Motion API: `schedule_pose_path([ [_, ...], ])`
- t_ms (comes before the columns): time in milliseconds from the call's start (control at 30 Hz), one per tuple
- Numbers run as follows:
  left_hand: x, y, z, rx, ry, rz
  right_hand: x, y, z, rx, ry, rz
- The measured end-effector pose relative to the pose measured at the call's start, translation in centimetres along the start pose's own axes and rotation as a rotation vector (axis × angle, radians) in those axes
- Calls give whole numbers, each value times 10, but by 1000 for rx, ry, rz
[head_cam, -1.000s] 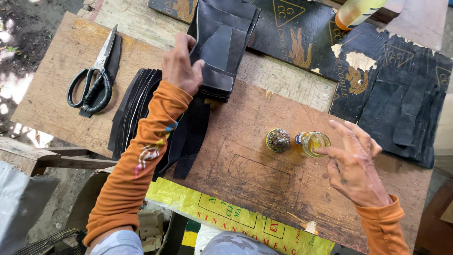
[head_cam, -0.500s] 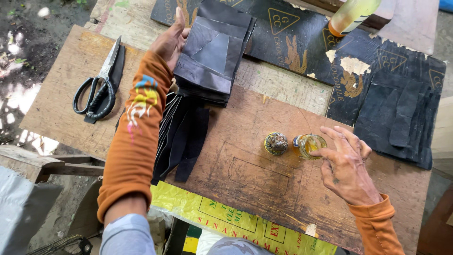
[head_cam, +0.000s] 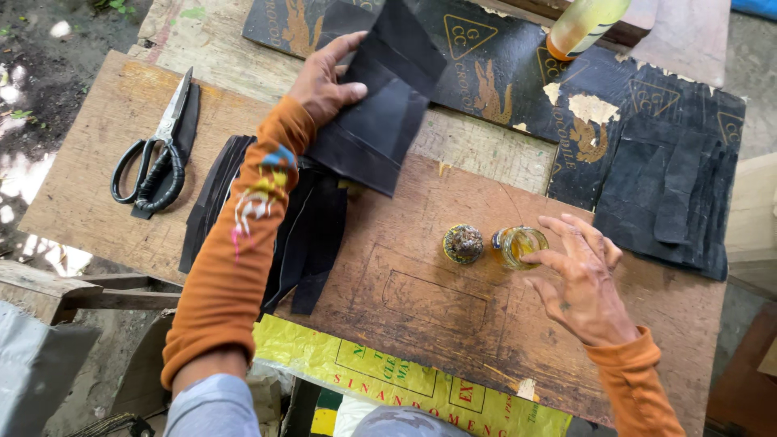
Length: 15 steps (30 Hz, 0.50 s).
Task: The person repeatedly picks up black rectangular material pieces from a stack on a wooden table. They dip a finger into a small glass jar containing a yellow liquid and apply the liquid to the surface of the material. The person then places the treated piece onto a separate stack on the table. This process is repeated for multiple pieces throughout the clip.
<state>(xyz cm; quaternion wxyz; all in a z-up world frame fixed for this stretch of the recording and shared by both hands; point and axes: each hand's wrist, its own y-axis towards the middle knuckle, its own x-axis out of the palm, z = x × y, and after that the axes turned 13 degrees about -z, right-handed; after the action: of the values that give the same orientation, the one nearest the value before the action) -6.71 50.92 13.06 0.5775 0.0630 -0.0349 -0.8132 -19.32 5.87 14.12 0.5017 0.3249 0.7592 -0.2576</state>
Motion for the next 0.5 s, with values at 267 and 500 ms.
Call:
schedule_pose_path([
  [267,128,-86,-3,-177,-76,-101,10,1,-11,39,77,139],
  [500,155,-108,15,56,607,-359,17,2,-10,61,116,164],
])
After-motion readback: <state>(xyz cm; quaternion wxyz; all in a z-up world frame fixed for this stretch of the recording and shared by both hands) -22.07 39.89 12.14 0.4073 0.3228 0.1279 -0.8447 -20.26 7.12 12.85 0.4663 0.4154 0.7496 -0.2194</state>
